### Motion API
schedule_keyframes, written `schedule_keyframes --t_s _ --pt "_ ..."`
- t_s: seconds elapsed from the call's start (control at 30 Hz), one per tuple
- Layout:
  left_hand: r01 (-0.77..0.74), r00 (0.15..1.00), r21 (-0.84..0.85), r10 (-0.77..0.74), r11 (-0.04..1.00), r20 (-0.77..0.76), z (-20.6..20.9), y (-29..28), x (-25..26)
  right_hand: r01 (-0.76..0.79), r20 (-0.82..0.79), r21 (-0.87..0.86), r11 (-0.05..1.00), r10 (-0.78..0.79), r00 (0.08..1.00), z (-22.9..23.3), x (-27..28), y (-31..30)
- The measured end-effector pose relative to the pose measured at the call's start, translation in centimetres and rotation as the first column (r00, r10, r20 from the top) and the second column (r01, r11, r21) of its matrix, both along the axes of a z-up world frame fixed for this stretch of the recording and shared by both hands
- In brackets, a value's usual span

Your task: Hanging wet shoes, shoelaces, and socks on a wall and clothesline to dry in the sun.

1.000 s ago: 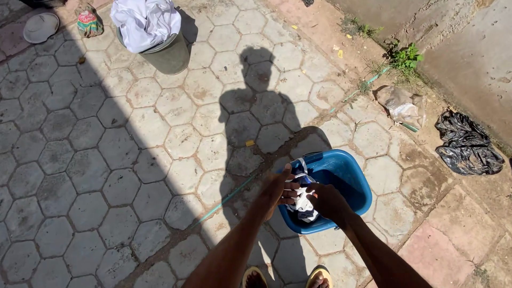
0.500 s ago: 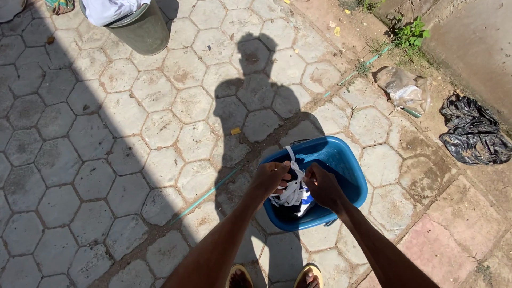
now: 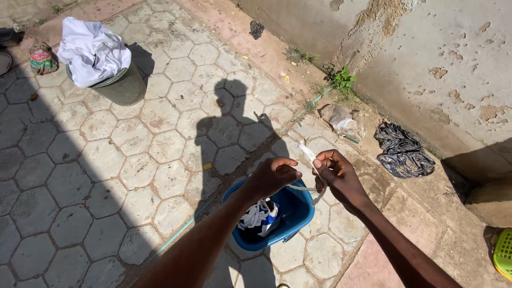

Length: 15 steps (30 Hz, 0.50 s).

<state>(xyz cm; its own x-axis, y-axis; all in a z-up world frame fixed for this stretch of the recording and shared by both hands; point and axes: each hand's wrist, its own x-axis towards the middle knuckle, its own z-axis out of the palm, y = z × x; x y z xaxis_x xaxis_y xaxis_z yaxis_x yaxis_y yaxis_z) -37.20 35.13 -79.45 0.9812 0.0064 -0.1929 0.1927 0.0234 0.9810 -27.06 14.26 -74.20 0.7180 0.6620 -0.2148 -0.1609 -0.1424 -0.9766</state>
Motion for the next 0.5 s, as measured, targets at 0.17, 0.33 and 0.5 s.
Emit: schedule_keyframes --t_s 0.17,0.33,0.5 --pt "-0.05 0.998 -0.159 0.045 0.986 -0.035 12.6 -1.6 3.1 0.003 0.068 -0.018 1.0 -0.001 0.998 10.1 0.0 0.4" --pt "-0.033 0.988 -0.22 0.065 0.975 0.139 19.5 -3.0 6.0 0.034 0.245 -0.106 0.994 -0.008 0.969 18.1 0.3 -1.6" --pt "0.024 0.96 -0.337 0.072 0.941 0.269 25.9 -4.7 8.0 0.092 0.176 -0.204 0.975 -0.055 0.983 28.2 -1.7 -2.5"
